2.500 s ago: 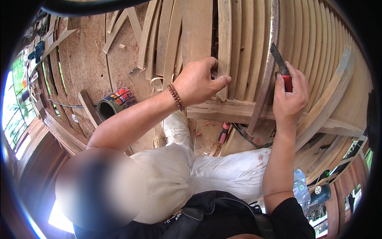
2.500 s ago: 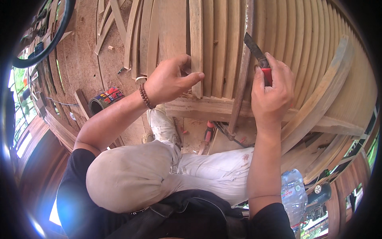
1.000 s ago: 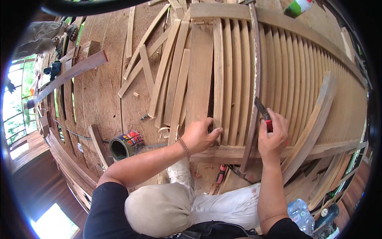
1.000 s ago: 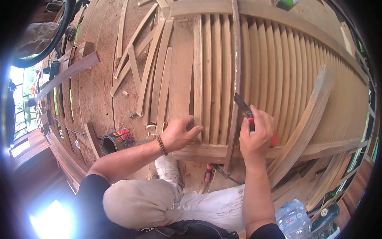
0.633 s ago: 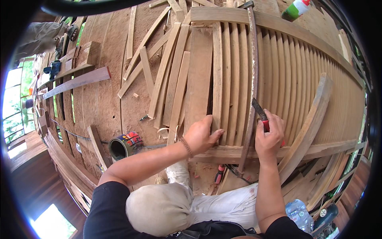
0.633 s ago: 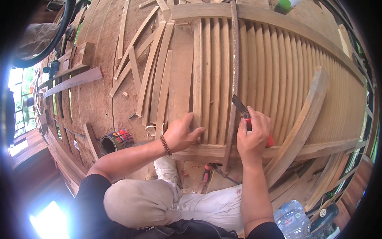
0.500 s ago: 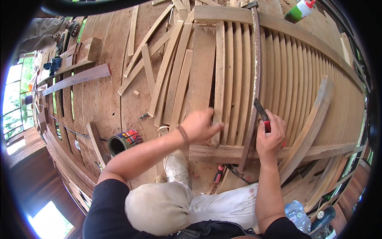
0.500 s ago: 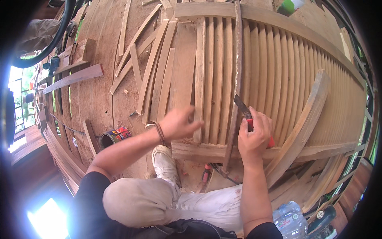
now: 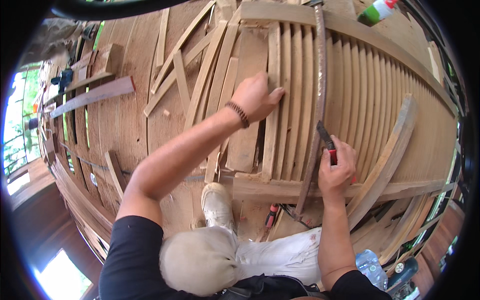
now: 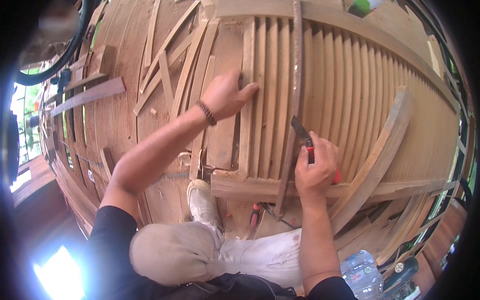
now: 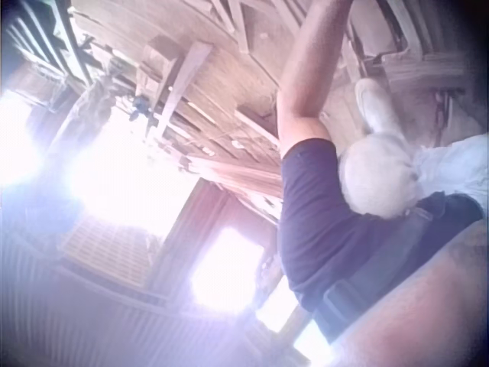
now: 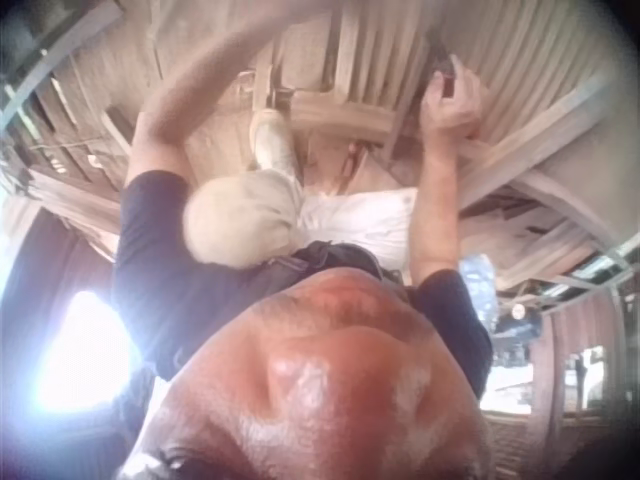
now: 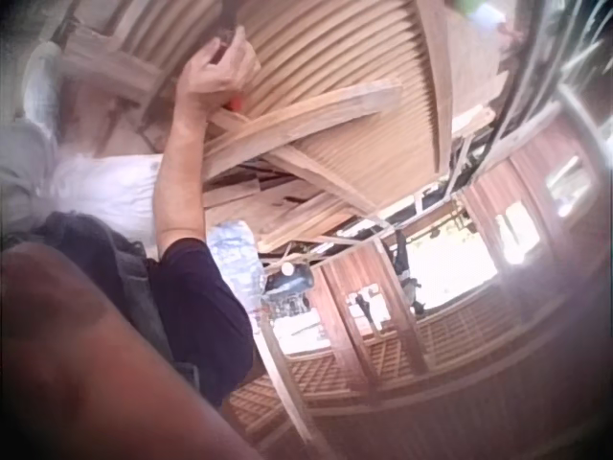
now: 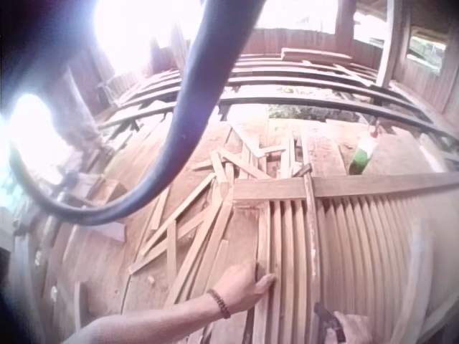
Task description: The person assembles a wooden slatted structure by fitting thin wooden strips into a frame. They use a utility knife to trim the strips and apply wood glue to secure them in place.
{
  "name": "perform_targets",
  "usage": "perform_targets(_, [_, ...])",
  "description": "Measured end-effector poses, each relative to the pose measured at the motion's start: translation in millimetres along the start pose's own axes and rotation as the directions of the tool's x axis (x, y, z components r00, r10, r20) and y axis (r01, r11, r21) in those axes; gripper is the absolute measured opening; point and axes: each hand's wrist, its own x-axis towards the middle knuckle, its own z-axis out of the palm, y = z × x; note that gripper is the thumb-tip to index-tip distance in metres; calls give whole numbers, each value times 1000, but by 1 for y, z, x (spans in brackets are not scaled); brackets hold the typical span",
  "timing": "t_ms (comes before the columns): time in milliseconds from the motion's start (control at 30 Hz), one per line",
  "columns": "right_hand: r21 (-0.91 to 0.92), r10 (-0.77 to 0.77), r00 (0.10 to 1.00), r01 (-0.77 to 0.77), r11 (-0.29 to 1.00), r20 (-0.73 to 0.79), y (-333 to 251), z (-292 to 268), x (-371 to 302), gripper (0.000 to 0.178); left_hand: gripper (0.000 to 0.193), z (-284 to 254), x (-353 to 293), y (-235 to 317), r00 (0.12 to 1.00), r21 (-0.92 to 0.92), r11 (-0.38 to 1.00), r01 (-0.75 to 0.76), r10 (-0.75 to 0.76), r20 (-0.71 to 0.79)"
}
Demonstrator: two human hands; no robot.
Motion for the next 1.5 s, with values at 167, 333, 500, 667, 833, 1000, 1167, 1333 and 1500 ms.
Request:
perform_targets(167, [-7,-11,1000,10,1000,-24,1,-2,0,37,56,-38,18,-1,979,106,992,71,-89,181])
perform_targets(333, [-47,14,997,-17,999,-71,17,0,-4,37,79,-24,-15,-75,977,199,965,169,-138,-161])
perform_targets(500, [-124,-18,997,8,992,-72,10,2,1,35,106,-8,-33,-43,977,174,962,213,-210,-31])
perform_targets(667, [-120,-13,998,5,993,-64,9,2,2,35,98,-15,-27,-37,950,128,946,297,-307,62])
perform_targets(833, [-127,-15,997,6,992,-74,10,2,0,34,91,-21,-28,-51,953,-31,954,299,-296,70])
perform_targets(1000, [-104,-10,997,3,995,-71,12,2,-1,33,93,-21,-31,-59,954,-96,950,298,-296,38])
perform_targets(1167, [-102,-14,997,6,995,-74,10,3,-1,32,96,-14,-31,-58,957,-136,947,291,-290,30])
perform_targets(1333, [-120,-2,997,-7,993,-73,10,4,0,32,99,-12,-32,-50,965,-12,966,257,-257,-53])
perform_targets(1500, [-110,-10,998,3,994,-67,8,4,1,33,98,-12,-29,-53,965,29,967,252,-249,-81])
